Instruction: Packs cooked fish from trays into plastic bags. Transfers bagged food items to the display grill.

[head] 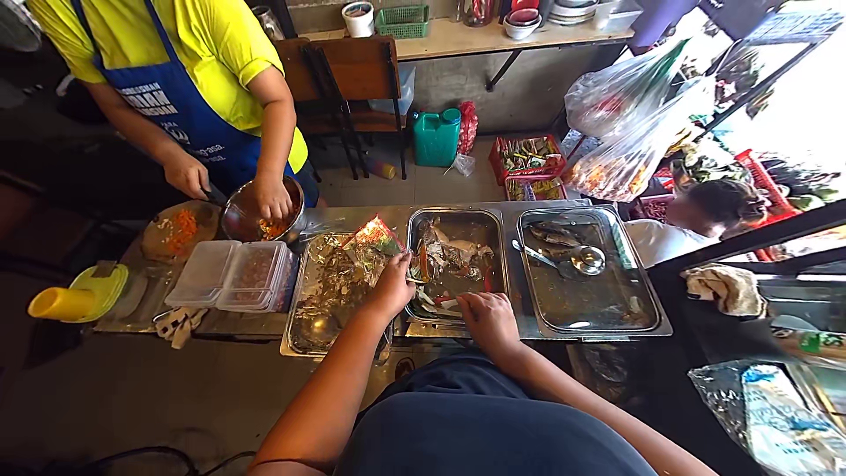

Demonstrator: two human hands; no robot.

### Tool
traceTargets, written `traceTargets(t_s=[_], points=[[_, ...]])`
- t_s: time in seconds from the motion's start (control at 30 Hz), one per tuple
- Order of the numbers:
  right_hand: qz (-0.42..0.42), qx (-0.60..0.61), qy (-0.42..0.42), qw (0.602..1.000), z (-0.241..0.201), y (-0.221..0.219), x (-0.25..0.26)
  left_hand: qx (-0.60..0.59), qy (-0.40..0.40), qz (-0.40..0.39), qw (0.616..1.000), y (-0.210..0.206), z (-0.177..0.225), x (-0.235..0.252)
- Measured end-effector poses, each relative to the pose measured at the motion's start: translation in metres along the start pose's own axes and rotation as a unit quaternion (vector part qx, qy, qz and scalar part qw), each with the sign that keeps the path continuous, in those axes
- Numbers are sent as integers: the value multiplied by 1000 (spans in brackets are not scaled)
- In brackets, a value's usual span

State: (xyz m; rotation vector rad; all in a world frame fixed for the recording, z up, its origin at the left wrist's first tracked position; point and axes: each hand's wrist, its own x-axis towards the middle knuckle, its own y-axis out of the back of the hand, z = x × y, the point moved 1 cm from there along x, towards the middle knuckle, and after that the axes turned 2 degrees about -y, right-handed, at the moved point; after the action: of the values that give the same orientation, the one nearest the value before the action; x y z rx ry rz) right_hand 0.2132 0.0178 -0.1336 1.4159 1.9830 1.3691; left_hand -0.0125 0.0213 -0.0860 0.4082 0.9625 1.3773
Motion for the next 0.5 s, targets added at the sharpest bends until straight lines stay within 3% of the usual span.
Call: traceTargets(t_s=[0.23, 0.43, 0.5], points=[[54, -37, 69, 995, -5, 1, 0, 2, 5, 17, 1000, 11, -2, 13], [6, -58, 101, 993, -18, 4, 21, -19, 12, 2, 1000, 15, -6, 15], [-70, -72, 85, 991, -27, 14, 36, -36, 15, 0, 999, 15, -8, 15]])
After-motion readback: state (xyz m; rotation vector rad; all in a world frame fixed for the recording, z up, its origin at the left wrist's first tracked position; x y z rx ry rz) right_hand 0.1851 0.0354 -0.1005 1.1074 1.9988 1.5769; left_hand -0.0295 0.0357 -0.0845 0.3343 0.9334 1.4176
